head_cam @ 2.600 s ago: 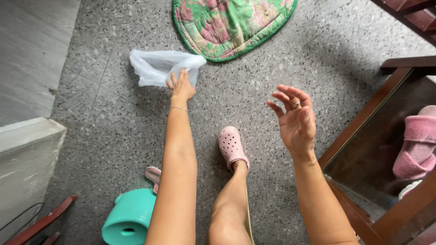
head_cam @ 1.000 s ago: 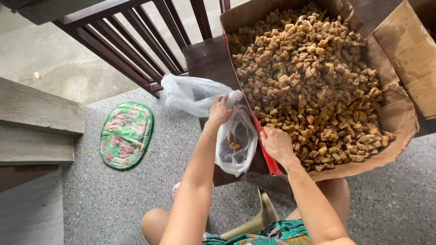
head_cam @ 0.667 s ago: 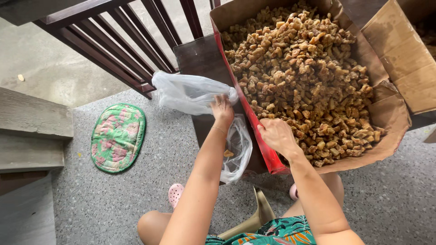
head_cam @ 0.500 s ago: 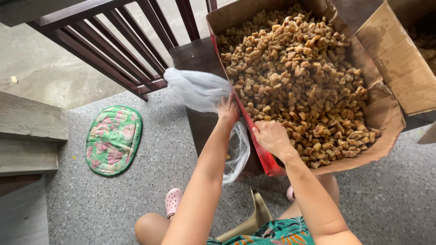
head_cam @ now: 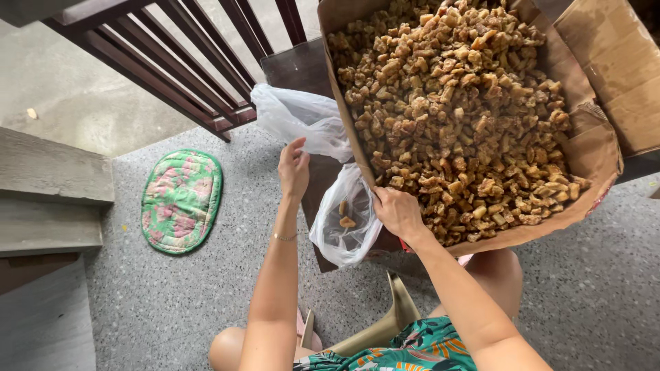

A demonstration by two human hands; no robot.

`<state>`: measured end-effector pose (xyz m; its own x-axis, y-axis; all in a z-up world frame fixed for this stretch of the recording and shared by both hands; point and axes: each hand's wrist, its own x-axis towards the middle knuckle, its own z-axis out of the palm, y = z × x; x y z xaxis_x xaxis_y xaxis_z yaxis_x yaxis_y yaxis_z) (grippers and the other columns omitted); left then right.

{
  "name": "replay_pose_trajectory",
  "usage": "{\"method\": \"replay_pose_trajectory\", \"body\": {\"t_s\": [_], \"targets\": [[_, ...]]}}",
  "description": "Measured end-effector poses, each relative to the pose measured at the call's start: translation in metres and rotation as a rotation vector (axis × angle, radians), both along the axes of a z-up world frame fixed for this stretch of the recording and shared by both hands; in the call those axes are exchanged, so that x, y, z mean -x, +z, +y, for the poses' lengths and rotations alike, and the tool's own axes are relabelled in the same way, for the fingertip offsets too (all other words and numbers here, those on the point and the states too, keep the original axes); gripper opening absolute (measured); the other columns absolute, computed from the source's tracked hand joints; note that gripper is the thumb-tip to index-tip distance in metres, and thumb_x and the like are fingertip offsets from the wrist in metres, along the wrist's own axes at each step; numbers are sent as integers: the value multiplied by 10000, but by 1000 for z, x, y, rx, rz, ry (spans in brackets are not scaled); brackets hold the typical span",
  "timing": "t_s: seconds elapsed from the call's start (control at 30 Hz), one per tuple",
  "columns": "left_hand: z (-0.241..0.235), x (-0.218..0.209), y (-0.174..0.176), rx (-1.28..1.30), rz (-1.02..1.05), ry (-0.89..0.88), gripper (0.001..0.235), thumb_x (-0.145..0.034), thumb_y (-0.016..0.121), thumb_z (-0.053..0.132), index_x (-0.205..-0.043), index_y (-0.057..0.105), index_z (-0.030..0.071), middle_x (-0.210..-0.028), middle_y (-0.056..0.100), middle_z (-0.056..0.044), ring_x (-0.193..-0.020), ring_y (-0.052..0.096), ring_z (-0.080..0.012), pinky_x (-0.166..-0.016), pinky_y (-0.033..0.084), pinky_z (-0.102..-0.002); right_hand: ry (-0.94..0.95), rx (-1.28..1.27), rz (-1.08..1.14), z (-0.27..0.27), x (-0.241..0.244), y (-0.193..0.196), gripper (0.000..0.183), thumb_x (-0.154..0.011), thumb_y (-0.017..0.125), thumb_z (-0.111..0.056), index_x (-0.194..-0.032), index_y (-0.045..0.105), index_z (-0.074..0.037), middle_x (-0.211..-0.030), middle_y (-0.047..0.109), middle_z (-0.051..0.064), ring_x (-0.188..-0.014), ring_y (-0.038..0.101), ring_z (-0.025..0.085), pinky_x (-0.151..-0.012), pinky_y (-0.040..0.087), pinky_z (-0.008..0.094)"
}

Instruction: The person sits on the floor and sorts dried fruit pieces by hand, transferring them from a large cardboard box into a smaller one. They repeatedly scoop handfuls of the fruit, inspect them, and move them between the containers.

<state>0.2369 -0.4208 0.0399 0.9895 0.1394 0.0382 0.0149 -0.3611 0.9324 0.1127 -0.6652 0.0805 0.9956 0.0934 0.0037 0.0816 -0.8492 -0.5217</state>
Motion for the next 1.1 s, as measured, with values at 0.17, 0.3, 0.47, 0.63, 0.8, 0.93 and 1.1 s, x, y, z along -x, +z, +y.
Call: {"method": "replay_pose_trajectory", "body": {"t_s": [0.17,0.3,0.47,0.63,0.8,0.93,1.1], "targets": [[-15,-8,-5,245,23,3,319,-968,620,95,-1279,679,62,-1198,702,-61,-1039,640,-138,-904,517,-270,-38,-52,142,-2,-1,5,328,-984,600,-291,-1150,725,-38,-904,753,171,-699,747,322,-639,608,429],[-53,-19,-5,318,5,-54,313,-978,648,106,-1283,671,38,-1188,692,-68,-1049,618,-137,-915,504,-265,1,-70,-100,-7,0,5,304,-957,635,-249,-1102,738,-2,-874,747,190,-723,733,357,-624,595,456],[-88,-25,5,393,-14,-9,340,-980,649,123,-1309,648,39,-1227,684,-80,-1061,621,-152,-915,518,-281,24,-33,-90,-13,2,3,270,-931,627,-200,-1091,742,-15,-816,733,189,-706,728,357,-617,593,460],[-121,-5,14,187,-36,59,373,-966,664,156,-1323,627,58,-1311,648,-126,-1153,609,-233,-945,516,-362,108,98,56,-16,0,-11,266,-966,592,-165,-1174,697,-36,-841,719,173,-674,720,344,-591,590,471],[-145,28,16,-128,-126,147,454,-903,706,82,-1345,610,52,-1344,602,-181,-1281,514,-367,-1107,391,-478,190,-70,20,-28,7,-9,262,-951,633,-237,-1130,693,-56,-916,734,181,-823,721,380,-718,581,505],[-167,56,23,-96,-147,168,594,-877,612,10,-1461,510,46,-1414,529,-191,-1334,492,-380,-1144,404,-472,382,-233,221,-71,-3,13,472,-992,660,-374,-1326,624,-42,-1052,703,244,-984,679,406,-829,542,481],[-210,104,56,-442,-108,258,593,-894,667,42,-1460,489,60,-1458,463,-233,-1368,432,-409,-1150,377,-505,257,-404,338,-168,-14,48,595,-973,609,-468,-1457,574,-123,-1244,710,152,-1133,679,258,-972,557,404]]}}
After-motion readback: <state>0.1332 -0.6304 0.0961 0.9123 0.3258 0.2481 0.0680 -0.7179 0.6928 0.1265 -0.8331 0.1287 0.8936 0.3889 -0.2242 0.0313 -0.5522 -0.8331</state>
